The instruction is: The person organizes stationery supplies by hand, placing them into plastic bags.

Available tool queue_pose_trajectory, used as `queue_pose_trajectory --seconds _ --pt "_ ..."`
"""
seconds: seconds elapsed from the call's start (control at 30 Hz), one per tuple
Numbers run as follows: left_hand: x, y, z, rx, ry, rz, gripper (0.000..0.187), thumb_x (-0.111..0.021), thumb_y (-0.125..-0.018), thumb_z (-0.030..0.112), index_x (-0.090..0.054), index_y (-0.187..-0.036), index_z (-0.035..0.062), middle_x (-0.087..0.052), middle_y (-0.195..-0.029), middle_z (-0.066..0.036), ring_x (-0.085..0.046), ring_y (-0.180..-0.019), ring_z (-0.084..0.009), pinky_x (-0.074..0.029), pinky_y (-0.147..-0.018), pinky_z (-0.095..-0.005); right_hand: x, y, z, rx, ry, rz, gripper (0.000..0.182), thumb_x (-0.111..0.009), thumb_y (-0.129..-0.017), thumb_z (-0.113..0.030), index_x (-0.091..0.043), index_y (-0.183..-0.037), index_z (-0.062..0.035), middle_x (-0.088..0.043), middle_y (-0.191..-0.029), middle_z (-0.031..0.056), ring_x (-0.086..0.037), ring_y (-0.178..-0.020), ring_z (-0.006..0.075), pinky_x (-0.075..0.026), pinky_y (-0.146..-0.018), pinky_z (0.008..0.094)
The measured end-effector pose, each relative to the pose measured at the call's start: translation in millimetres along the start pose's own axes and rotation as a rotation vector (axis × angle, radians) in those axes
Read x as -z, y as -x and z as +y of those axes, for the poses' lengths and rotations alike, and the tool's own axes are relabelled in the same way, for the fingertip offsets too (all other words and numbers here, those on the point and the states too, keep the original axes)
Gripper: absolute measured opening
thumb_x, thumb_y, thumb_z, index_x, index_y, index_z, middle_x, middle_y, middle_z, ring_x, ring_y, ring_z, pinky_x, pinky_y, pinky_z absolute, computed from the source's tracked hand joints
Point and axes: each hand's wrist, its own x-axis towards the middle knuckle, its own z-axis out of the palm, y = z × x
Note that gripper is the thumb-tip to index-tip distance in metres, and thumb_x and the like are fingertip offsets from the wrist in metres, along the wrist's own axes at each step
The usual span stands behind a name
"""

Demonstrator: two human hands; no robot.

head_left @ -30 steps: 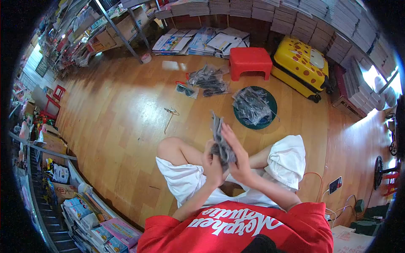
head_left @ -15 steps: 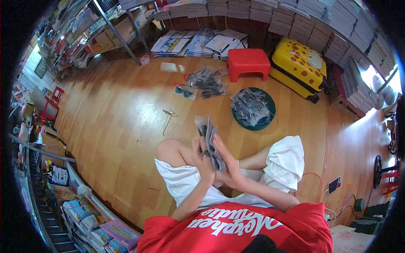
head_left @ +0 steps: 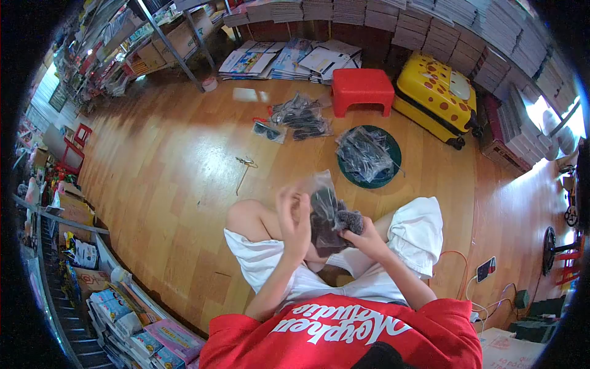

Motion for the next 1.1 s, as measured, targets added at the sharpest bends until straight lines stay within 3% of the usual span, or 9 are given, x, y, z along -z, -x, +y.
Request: queue_pose_trajectory --seconds 0.07,0.27,0.33,0.37,0.47,0.6,0.7,0.97,1.1 --pt "3.4 -10.5 -4.2 -0.125 -0.069 0.171 0.042 -0.051 -0.093 0.016 -0.042 -0.132 0.0023 -0.043 -0.118 -0.008 -0.048 -0.103 -0.0156 -0.039 -0.089 -0.0273 12.0 3.5 1.3 0.044 -0.006 -0.084 0.032 -0.060 -0.077 -0.002 -0.057 -0.108 0.0036 -0.062 -0.096 0.0036 -0.054 -0.087 0.0094 -0.045 -0.080 0.0261" --pt "37.5 -22.4 -2.1 0.504 0.569 -0.776 0.054 -0.039 -0.097 0.034 -0.032 -0.135 -0.0036 -0.041 -0.135 -0.015 -0.047 -0.119 -0.0219 -0.035 -0.101 -0.0302 45.2 3.7 -20.5 0.023 0.319 -0.161 0.031 -0.064 -0.072 -0.007 -0.060 -0.101 0.0031 -0.063 -0.082 0.0039 -0.053 -0.077 0.0095 -0.046 -0.074 0.0268" --pt "30.9 -13.0 -9.9 0.444 0.557 -0.797 0.056 -0.034 -0.098 0.037 -0.033 -0.134 -0.0055 -0.046 -0.131 -0.016 -0.047 -0.118 -0.0226 -0.035 -0.102 -0.0315 50.3 5.7 -47.4 -0.203 0.371 -0.144 0.032 -0.064 -0.072 -0.006 -0.060 -0.102 0.0031 -0.064 -0.080 0.0050 -0.055 -0.076 0.0108 -0.046 -0.074 0.0275" --pt "27.8 -9.4 -12.6 0.415 0.551 -0.806 0.057 -0.032 -0.098 0.039 -0.034 -0.133 -0.0064 -0.049 -0.128 -0.016 -0.048 -0.118 -0.0230 -0.035 -0.102 -0.0321 55.3 3.3 -46.9 -0.088 0.386 -0.141 0.032 -0.064 -0.072 -0.006 -0.060 -0.102 0.0033 -0.064 -0.080 0.0053 -0.055 -0.076 0.0107 -0.047 -0.073 0.0280" --pt "25.6 -8.8 -12.0 0.514 0.644 -0.674 0.054 -0.032 -0.099 0.036 -0.035 -0.133 -0.0060 -0.046 -0.131 -0.017 -0.047 -0.119 -0.0236 -0.034 -0.103 -0.0334 62.1 -0.8 -45.9 0.156 0.437 -0.017 0.034 -0.063 -0.074 -0.003 -0.058 -0.107 0.0035 -0.064 -0.092 0.0104 -0.058 -0.081 0.0160 -0.046 -0.075 0.0293" --pt "5.6 2.7 -28.2 0.538 0.787 -0.266 0.052 -0.035 -0.098 0.035 -0.036 -0.132 -0.0047 -0.042 -0.135 -0.016 -0.046 -0.121 -0.0239 -0.037 -0.102 -0.0341 42.2 -21.3 -22.6 0.366 0.708 0.749 0.050 -0.059 -0.078 0.000 -0.046 -0.126 -0.0021 -0.048 -0.126 0.0199 -0.047 -0.113 0.0353 -0.037 -0.097 0.0332" --pt "-19.3 15.9 -36.0 0.549 0.871 -0.097 0.049 -0.037 -0.097 0.034 -0.037 -0.132 -0.0014 -0.044 -0.134 -0.012 -0.045 -0.120 -0.0217 -0.038 -0.100 -0.0354 0.6 -30.7 -5.3 0.690 0.644 0.575 0.056 -0.059 -0.077 -0.002 -0.043 -0.130 -0.0036 -0.043 -0.132 0.0193 -0.038 -0.124 0.0369 -0.027 -0.105 0.0418" --pt "-14.1 42.3 -39.9 0.710 0.988 0.012 0.041 -0.035 -0.098 0.033 -0.040 -0.131 0.0104 -0.045 -0.132 -0.008 -0.046 -0.119 -0.0193 -0.039 -0.098 -0.0354 -39.0 -21.8 -13.8 0.773 0.823 0.059 0.054 -0.058 -0.079 -0.010 -0.044 -0.132 -0.0073 -0.040 -0.139 0.0113 -0.030 -0.133 0.0313 -0.012 -0.109 0.0510" --pt "-27.0 38.0 -28.0 0.573 1.063 0.034 0.044 -0.037 -0.098 0.031 -0.038 -0.132 0.0043 -0.052 -0.124 -0.006 -0.052 -0.111 -0.0159 -0.042 -0.095 -0.0326 -10.5 -57.0 -10.6 0.731 0.886 0.377 0.059 -0.062 -0.073 -0.013 -0.046 -0.130 -0.0084 -0.040 -0.139 0.0117 -0.030 -0.133 0.0308 -0.013 -0.109 0.0502"
